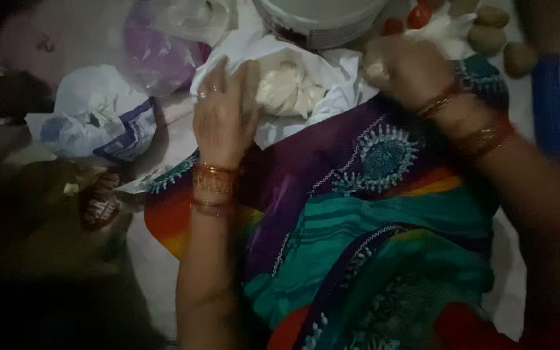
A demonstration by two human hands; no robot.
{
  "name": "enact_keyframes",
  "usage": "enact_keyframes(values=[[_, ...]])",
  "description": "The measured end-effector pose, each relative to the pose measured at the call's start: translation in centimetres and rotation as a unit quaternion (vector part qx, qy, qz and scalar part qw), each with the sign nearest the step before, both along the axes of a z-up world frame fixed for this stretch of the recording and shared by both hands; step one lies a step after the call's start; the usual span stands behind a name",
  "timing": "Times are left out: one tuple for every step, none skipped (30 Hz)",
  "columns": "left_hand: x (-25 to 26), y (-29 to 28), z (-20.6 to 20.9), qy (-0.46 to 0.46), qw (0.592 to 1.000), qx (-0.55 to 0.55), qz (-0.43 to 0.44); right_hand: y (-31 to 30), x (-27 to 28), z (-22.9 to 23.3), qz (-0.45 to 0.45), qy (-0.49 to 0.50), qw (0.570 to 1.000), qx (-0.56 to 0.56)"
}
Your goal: The person sits on the floor and sorts through various food items, including white blocks and yellow grains, transferring them between plastic bags and newspaper wrappings. The person handles the items by hand, opening and closing packages while organizing the contents.
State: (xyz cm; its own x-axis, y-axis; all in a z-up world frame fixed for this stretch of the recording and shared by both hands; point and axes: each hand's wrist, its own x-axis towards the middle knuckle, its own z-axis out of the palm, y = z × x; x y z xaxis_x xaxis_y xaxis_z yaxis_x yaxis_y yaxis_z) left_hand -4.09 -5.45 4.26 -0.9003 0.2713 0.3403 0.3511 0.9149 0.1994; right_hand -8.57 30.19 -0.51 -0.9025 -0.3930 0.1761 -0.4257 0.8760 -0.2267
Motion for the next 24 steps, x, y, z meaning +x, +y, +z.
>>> enact_keyframes(values=[[-1.3,-0.2,-0.2,-0.049,0.998,-0.025,0.033,-2.2,-0.1,-1.1,0.046,0.011,0.999,0.007],[-2.7,-0.4,-0.4,-0.095,0.992,-0.050,0.067,-4.7,-0.5,-2.2,0.029,-0.004,0.997,0.067],[-4.1,-0.2,-0.9,-0.088,0.989,-0.088,0.080,-6.8,-0.8,-3.2,0.011,-0.018,0.992,0.128],[-5.3,0.0,-1.6,-0.081,0.984,-0.126,0.093,-8.1,-1.3,-4.1,0.016,-0.034,0.994,0.106],[-5.9,-0.1,-2.4,-0.074,0.978,-0.164,0.106,-9.2,-1.9,-5.2,0.022,-0.049,0.995,0.085],[-6.1,-0.7,-3.2,-0.056,0.978,-0.158,0.121,-9.7,-2.5,-6.3,-0.003,-0.063,0.993,0.096],[-6.0,-1.5,-4.1,-0.038,0.978,-0.152,0.136,-10.1,-3.2,-7.5,-0.028,-0.077,0.991,0.108],[-5.9,-2.5,-4.8,-0.020,0.978,-0.145,0.150,-10.6,-3.8,-8.2,-0.053,-0.090,0.987,0.119],[-5.8,-3.9,-5.4,-0.017,0.987,-0.079,0.136,-10.3,-4.3,-8.5,-0.073,-0.128,0.982,0.120],[-5.3,-5.6,-5.7,-0.015,0.992,-0.011,0.123,-9.1,-4.5,-8.7,-0.090,-0.166,0.974,0.122],[-4.9,-6.5,-5.9,-0.013,0.992,0.058,0.109,-8.6,-4.6,-8.7,-0.107,-0.203,0.965,0.125],[-4.8,-7.1,-5.9,-0.078,0.968,0.212,0.105,-8.3,-4.5,-8.8,-0.106,-0.209,0.965,0.115],[-4.8,-7.6,-5.6,-0.142,0.917,0.360,0.097,-7.5,-3.9,-7.9,-0.105,-0.214,0.966,0.104],[-4.9,-7.6,-5.2,-0.200,0.840,0.498,0.083,-7.2,-3.5,-6.9,-0.106,-0.219,0.966,0.093],[-4.9,-7.3,-4.9,-0.186,0.820,0.537,0.068,-7.5,-3.4,-6.1,-0.091,-0.138,0.986,0.030],[-5.2,-7.0,-4.5,-0.172,0.798,0.575,0.051,-7.5,-3.3,-5.4,-0.075,-0.055,0.995,-0.034],[-5.3,-6.6,-4.1,-0.157,0.774,0.612,0.034,-7.5,-3.2,-4.9,-0.058,0.029,0.993,-0.098],[-5.1,-6.2,-3.7,-0.159,0.763,0.626,0.026,-7.7,-3.4,-4.7,-0.052,0.062,0.994,-0.077],[-4.9,-5.9,-3.4,-0.161,0.752,0.639,0.018,-7.9,-3.8,-4.8,-0.046,0.095,0.993,-0.056],[-4.7,-5.7,-3.1,-0.164,0.740,0.652,0.010,-7.9,-4.1,-5.2,-0.040,0.127,0.990,-0.036],[-4.5,-5.6,-2.8,-0.161,0.747,0.644,0.009,-8.0,-4.4,-6.0,-0.046,0.170,0.984,0.003],[-4.3,-5.6,-2.6,-0.157,0.755,0.636,0.007,-8.5,-5.3,-7.1,-0.054,0.215,0.974,0.041],[-4.2,-5.6,-2.4,-0.154,0.763,0.628,0.004,-8.4,-6.6,-8.0,-0.062,0.239,0.967,0.060],[-4.0,-5.6,-2.3,-0.153,0.753,0.640,0.009,-8.3,-7.7,-8.9,-0.071,0.262,0.959,0.080]])
